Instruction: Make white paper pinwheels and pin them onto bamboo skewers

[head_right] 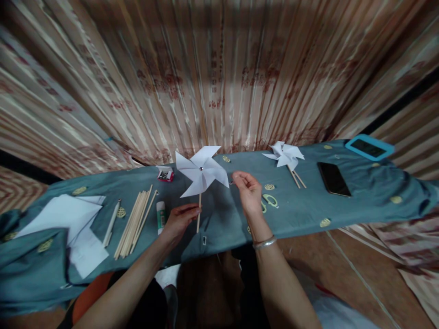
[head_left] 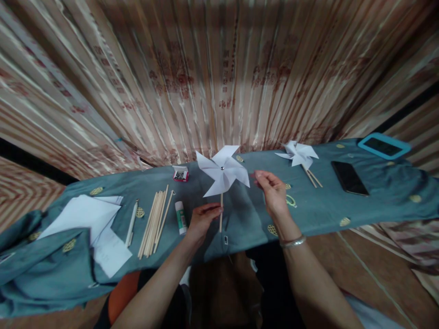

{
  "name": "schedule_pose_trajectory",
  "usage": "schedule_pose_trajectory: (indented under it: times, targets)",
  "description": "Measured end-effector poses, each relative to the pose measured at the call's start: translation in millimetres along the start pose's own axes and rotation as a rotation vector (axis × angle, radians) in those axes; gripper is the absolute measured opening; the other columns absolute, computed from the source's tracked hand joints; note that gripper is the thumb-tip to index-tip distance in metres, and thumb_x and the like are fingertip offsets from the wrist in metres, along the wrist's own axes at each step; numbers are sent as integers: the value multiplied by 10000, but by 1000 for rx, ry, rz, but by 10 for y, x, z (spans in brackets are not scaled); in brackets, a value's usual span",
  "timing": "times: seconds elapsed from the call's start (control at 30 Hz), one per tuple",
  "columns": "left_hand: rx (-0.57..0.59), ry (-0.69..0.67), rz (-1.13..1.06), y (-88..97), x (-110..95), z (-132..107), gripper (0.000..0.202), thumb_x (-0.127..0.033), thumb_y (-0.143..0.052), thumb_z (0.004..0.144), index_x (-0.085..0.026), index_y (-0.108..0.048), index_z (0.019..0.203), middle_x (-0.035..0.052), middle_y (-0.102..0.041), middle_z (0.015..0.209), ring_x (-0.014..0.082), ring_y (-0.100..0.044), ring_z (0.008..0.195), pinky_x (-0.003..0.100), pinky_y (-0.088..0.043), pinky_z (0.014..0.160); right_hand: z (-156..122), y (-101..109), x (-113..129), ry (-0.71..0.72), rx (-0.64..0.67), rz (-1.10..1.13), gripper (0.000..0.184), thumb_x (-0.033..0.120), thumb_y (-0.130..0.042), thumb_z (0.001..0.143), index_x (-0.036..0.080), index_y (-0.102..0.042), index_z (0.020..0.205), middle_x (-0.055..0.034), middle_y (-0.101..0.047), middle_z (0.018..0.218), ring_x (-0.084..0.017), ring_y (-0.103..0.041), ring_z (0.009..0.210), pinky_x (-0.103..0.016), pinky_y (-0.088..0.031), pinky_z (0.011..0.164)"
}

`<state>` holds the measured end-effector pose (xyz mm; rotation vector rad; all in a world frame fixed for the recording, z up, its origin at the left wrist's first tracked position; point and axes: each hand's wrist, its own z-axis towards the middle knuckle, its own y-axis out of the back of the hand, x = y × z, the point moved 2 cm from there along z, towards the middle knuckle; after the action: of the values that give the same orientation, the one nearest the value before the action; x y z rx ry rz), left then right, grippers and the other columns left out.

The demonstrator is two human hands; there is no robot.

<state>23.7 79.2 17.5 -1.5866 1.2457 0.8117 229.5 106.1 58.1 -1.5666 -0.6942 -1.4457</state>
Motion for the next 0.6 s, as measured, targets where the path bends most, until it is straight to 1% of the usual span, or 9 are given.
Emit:
schedule_pose_trajectory:
  times: [0.03, 0.1, 0.2, 0.27, 0.43, 0.5, 0.6]
  targets:
    - [7, -1, 5, -6, -3, -4, 347, -311, -908, 427, -141, -782, 701, 61, -718, 647, 129, -573, 578, 263, -435, 595, 31, 14, -16, 11, -14, -3, 324, 474, -834, 572, 227, -721, 748, -18, -717, 753, -150, -587, 685, -301, -469, 682]
    - [21, 2, 13, -15, -6, -10, 340, -313, -909, 426, -145, -782, 693, 61, -719, 644, 125, -573, 575, 256, -434, 588, 63, 9, -48, -3, 11, -23, 332, 453, -840, 548, 220, -727, 755, -16, -714, 739, -163, -602, 716, -313, -473, 708]
    - [14, 13, 3, -13, -4, -9, 344, -302, -914, 414, -145, -781, 689, 59, -722, 645, 124, -581, 579, 252, -439, 597, 52, -29, -83, -51, 63, -54, 314, 441, -841, 527, 210, -718, 701, 6, -668, 624, -147, -557, 621, -304, -449, 639]
    - [3, 16, 3, -3, -2, -2, 346, -298, -913, 415, -141, -780, 693, 59, -721, 645, 127, -585, 580, 254, -441, 601, 29, -51, -94, -59, 86, -69, 291, 441, -831, 540, 210, -708, 667, 21, -631, 570, -131, -512, 567, -291, -416, 587]
    - [-13, 4, -2, 25, 8, 21, 369, -305, -914, 423, -133, -780, 721, 59, -716, 645, 126, -581, 576, 261, -437, 605, -29, -87, -117, -81, 143, -73, 275, 442, -830, 561, 211, -706, 643, 40, -570, 519, -104, -438, 514, -269, -348, 525]
    - [-15, 5, -19, 31, 14, 32, 373, -300, -918, 415, -133, -778, 717, 60, -718, 647, 127, -582, 578, 264, -438, 608, -53, -105, -124, -105, 161, -55, 283, 437, -843, 552, 210, -708, 653, 40, -575, 527, -104, -447, 514, -268, -357, 528]
    - [-26, 5, -39, 33, 20, 43, 362, -288, -915, 418, -133, -778, 715, 60, -721, 652, 126, -585, 586, 262, -437, 611, -97, -139, -127, -158, 187, -17, 302, 417, -867, 528, 214, -711, 690, 24, -636, 588, -117, -505, 538, -277, -407, 556]
